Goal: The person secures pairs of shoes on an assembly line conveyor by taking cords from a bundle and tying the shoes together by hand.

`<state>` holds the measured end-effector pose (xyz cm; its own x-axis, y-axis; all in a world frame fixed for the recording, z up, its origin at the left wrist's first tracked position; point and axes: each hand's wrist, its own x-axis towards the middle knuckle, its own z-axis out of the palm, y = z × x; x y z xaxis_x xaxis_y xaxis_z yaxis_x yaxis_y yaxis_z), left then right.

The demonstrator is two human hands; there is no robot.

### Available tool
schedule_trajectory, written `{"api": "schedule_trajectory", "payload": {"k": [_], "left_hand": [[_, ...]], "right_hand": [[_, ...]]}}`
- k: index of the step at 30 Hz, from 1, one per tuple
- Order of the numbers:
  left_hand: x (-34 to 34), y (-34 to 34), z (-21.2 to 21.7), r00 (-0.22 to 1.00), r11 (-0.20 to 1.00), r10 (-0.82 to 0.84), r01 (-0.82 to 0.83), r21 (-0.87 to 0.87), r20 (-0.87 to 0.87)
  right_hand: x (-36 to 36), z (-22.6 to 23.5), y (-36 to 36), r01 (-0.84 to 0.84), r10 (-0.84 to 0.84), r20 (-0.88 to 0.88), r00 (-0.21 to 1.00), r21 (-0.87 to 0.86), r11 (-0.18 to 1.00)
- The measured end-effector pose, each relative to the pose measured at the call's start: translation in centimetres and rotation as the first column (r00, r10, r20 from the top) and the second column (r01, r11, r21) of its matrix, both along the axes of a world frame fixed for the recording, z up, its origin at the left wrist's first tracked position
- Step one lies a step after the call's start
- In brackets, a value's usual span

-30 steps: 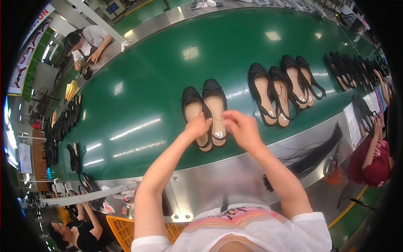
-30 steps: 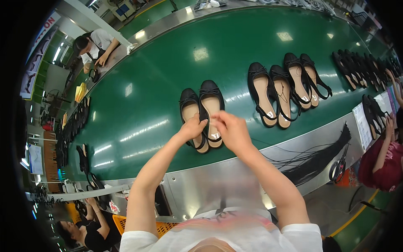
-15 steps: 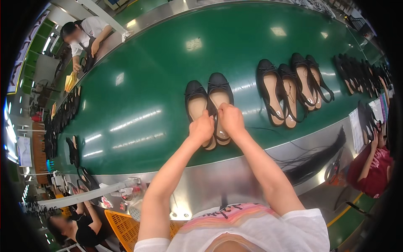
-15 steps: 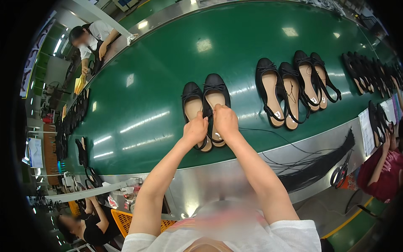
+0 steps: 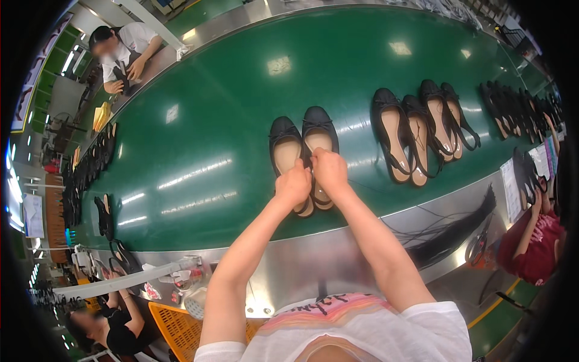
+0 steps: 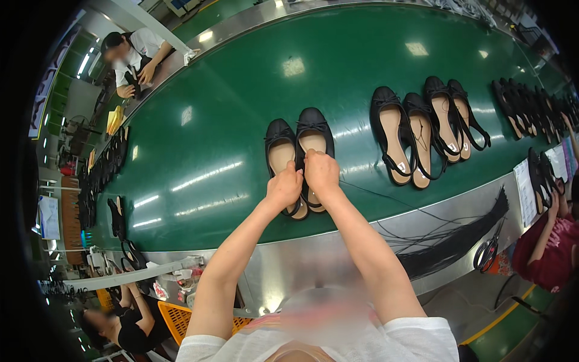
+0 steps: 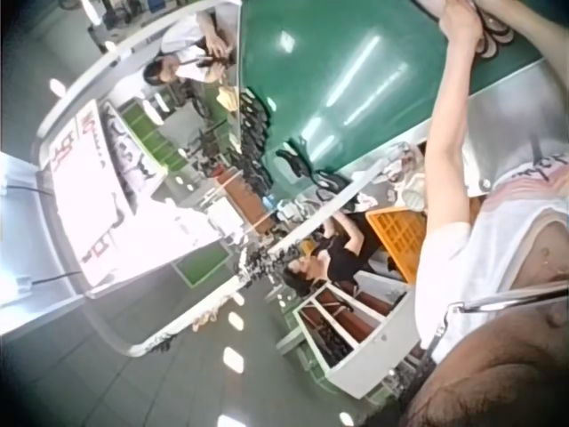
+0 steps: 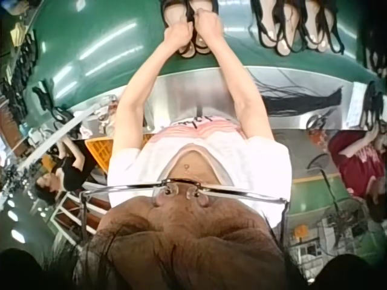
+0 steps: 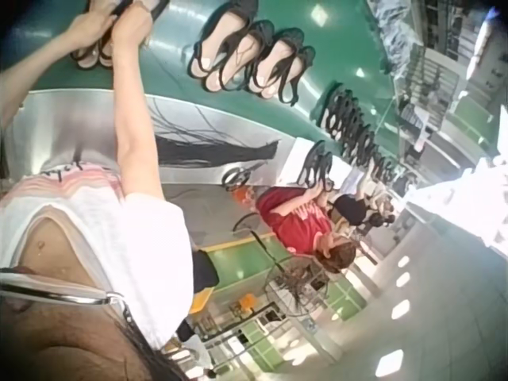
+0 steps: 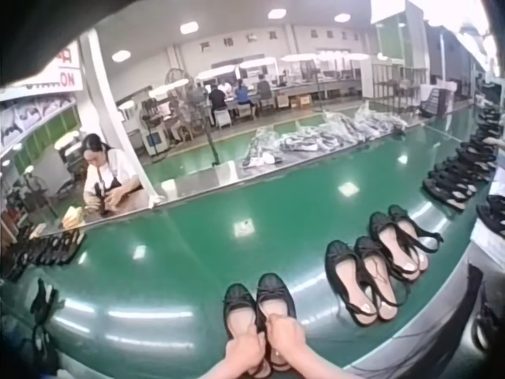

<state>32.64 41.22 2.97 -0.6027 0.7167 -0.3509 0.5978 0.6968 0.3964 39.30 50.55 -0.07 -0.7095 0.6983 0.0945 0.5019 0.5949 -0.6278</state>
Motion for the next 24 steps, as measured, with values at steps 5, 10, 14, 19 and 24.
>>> {"api": "schedule_trajectory", "payload": {"k": [5,10,14,19,24], "left_hand": [[-0.5,-0.4,1.7,0.979,0.99,-0.13,0.137,0.033,-0.157],[-4.1,-3.0,0.6,0.872,0.922,0.016,0.177,0.345,-0.49],[-3.4,-2.6,-1.8,0.892,0.936,0.019,0.142,0.321,-0.451],[-2.8,-1.4,-3.6,0.885,0.91,0.119,0.085,0.406,-0.45],[-3.6,-0.8,-5.5,0.881,0.873,0.175,0.068,0.484,-0.44]], "right_hand": [[-1.5,-1.0,1.3,0.037,-0.038,-0.002,0.999,-0.123,0.992],[-2.4,0.2,2.2,-0.072,0.101,0.186,0.977,-0.158,0.985],[-2.4,-0.5,2.1,-0.071,0.089,0.145,0.985,-0.125,0.99],[-2.3,-0.1,0.9,0.078,-0.053,-0.289,0.956,0.073,0.994],[-2.0,3.4,-0.7,-0.047,-0.138,-0.403,0.905,-0.416,0.908]]}}
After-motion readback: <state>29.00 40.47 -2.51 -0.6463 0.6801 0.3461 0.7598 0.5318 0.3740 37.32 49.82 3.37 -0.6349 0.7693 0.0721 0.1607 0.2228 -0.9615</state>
